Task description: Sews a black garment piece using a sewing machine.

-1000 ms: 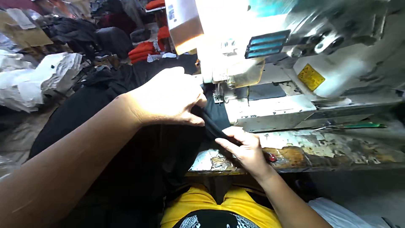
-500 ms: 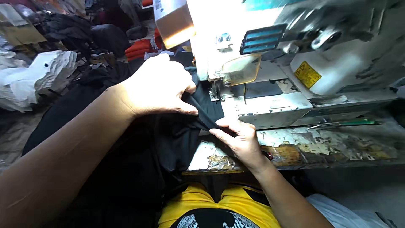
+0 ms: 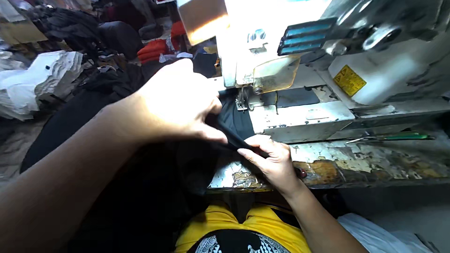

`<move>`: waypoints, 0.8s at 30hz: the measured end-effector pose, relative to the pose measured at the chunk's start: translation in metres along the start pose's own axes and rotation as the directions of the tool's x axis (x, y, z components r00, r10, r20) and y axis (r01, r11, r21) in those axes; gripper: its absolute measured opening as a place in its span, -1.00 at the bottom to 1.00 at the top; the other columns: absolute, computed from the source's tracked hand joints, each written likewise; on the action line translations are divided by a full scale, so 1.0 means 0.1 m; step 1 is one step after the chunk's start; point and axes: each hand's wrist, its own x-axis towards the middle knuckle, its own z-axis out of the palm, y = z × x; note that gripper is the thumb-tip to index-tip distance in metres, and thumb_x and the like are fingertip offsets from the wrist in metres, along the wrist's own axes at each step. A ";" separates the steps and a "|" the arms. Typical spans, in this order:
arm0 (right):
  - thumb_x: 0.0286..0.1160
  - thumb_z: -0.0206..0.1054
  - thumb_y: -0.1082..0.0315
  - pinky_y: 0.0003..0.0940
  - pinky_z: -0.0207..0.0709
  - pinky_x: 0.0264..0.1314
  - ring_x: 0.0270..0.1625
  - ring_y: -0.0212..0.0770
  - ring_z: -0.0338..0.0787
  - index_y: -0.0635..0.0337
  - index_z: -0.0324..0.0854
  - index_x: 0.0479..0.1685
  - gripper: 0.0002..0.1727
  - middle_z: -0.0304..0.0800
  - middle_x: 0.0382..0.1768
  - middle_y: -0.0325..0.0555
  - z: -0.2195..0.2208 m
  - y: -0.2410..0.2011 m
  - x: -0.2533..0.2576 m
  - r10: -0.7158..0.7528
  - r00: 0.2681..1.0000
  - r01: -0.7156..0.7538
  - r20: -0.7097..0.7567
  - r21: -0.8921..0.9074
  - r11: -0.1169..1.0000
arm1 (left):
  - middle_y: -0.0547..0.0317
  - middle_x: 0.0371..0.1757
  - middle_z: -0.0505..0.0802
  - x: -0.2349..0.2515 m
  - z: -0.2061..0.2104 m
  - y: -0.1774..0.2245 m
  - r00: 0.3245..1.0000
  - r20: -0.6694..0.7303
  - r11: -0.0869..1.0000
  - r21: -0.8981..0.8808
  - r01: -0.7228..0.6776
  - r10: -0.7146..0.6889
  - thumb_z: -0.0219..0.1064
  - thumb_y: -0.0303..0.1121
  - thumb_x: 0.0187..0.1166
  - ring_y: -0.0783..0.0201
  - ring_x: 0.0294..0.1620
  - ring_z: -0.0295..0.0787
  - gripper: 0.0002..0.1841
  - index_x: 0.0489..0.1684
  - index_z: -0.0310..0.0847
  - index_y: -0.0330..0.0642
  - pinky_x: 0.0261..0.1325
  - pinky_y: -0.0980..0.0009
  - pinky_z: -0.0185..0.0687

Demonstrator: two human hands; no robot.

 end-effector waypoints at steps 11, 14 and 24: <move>0.41 0.51 0.38 -0.82 0.55 -0.20 -0.31 -0.70 0.67 0.28 0.82 -0.24 -0.88 0.88 -0.27 -0.26 -0.03 0.01 0.09 -0.002 1.000 0.002 -0.004 0.042 0.999 | 0.23 -0.69 0.49 -0.01 -0.02 0.08 0.998 -0.065 0.996 0.083 -0.008 0.014 0.13 0.46 0.39 0.18 -0.57 0.48 -0.31 -0.78 0.46 0.00 -0.23 0.09 0.21; 0.40 0.52 0.38 -0.81 0.54 -0.23 -0.34 -0.70 0.67 0.29 0.81 -0.25 -0.87 0.87 -0.28 -0.25 -0.02 0.01 0.09 0.006 1.000 -0.005 -0.004 0.063 0.998 | 0.21 -0.68 0.51 0.00 -0.01 0.08 0.997 -0.076 0.996 0.094 -0.011 0.018 0.15 0.44 0.38 0.16 -0.56 0.51 -0.32 -0.78 0.47 -0.03 -0.25 0.09 0.22; 0.39 0.52 0.41 -0.82 0.51 -0.24 -0.35 -0.71 0.63 0.30 0.82 -0.21 -0.87 0.87 -0.26 -0.25 -0.02 -0.02 0.11 0.000 1.000 0.002 -0.026 0.088 0.996 | 0.26 -0.67 0.52 0.01 0.06 0.16 0.994 -0.107 0.995 0.096 -0.025 0.035 0.18 0.42 0.40 0.21 -0.55 0.45 -0.35 -0.75 0.54 0.01 -0.17 0.12 0.18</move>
